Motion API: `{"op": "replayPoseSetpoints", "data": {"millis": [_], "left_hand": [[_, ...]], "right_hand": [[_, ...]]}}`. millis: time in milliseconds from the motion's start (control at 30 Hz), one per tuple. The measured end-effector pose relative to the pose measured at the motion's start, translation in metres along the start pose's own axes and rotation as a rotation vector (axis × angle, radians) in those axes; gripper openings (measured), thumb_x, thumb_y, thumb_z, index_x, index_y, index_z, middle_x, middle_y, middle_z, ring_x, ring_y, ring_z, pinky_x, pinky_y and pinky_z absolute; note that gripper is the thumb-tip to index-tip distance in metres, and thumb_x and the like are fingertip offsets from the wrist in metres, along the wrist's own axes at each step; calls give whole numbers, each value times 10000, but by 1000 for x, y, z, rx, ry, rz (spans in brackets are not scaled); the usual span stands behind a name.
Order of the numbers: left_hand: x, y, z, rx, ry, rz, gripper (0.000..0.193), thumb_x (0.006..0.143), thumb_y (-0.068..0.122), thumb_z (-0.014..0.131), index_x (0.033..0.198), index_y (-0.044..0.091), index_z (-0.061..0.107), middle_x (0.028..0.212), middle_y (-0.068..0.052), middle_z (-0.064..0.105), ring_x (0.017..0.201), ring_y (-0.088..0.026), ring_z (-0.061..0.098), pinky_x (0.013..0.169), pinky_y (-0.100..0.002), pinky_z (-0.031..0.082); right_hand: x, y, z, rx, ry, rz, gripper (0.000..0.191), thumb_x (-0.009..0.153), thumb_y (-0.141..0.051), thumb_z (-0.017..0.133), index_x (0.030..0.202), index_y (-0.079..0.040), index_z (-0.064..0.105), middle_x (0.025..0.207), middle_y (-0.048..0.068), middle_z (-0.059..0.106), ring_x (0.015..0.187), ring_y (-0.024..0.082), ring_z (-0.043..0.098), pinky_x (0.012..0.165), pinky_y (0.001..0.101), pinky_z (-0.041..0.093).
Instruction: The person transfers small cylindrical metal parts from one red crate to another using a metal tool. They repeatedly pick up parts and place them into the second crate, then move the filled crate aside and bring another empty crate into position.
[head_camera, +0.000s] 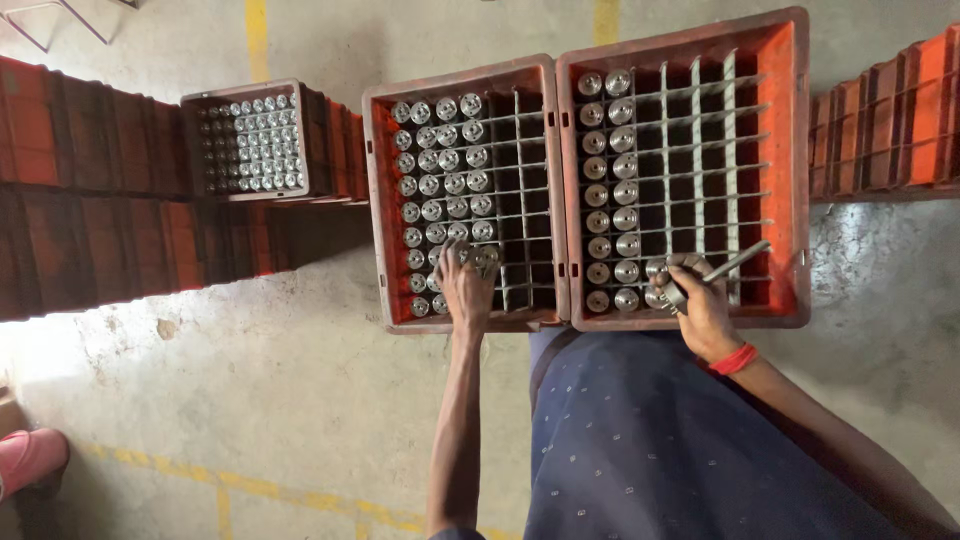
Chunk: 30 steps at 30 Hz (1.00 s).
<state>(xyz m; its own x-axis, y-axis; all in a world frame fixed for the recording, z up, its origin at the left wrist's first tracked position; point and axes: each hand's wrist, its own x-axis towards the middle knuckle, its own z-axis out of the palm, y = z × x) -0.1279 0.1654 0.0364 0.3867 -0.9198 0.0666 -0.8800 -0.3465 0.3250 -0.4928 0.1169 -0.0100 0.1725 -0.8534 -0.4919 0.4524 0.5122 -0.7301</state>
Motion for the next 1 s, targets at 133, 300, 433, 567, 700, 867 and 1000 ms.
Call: {"op": "replayPoseSetpoints", "data": {"millis": [133,300,433,567,700,867,1000], "left_hand": [[-15,-13,-47,-571,145,-53,452,753,247,869,1120,5,764,1283,-165,634,1223,-321,584,1031,-458,493],[-33,41,-22,-1687,-119,-521,395,736,87,770,1127,118,726,1056,-122,688,930,-208,680,798,-323,576],[-59,118,30,-1055,-251,-450,132,843,53,775,908,-26,691,790,-111,671,678,-227,596,613,-385,484],[-91,173,34,-874,-228,-39,190,810,114,761,978,26,740,870,-119,735,772,-231,717,704,-373,575],[-94,205,29,-839,-599,-152,322,781,219,810,1025,22,733,878,-167,769,766,-239,739,726,-374,571],[-85,225,38,-795,-767,-106,435,732,252,845,1053,-15,723,991,-209,775,902,-280,769,776,-390,590],[-76,227,40,-839,-792,-67,574,820,352,835,1241,1,661,1045,-230,765,952,-321,752,826,-416,589]], "right_hand": [[-11,-10,9,-47,19,31,92,1026,-30,568,1092,-27,632,955,105,681,869,197,696,824,343,603],[-14,-21,33,-50,26,71,120,995,-39,564,1083,-40,645,994,58,706,858,166,700,740,305,579],[-16,-35,61,-63,-21,49,114,1006,-38,602,1107,-34,656,907,61,690,846,158,695,729,271,560],[-18,-57,75,-132,-12,39,118,1003,-72,594,1101,-57,659,848,47,674,806,124,662,620,258,494],[-25,-71,64,-143,-139,-32,93,1011,-68,596,1096,-45,627,869,46,653,811,126,655,719,266,553],[-28,-71,28,-165,-284,-35,96,1029,-42,587,1119,-33,620,898,44,625,839,120,635,756,279,551],[2,-69,0,-40,-8,62,123,999,-20,582,1113,-33,629,896,62,662,820,167,680,753,314,573]]}}
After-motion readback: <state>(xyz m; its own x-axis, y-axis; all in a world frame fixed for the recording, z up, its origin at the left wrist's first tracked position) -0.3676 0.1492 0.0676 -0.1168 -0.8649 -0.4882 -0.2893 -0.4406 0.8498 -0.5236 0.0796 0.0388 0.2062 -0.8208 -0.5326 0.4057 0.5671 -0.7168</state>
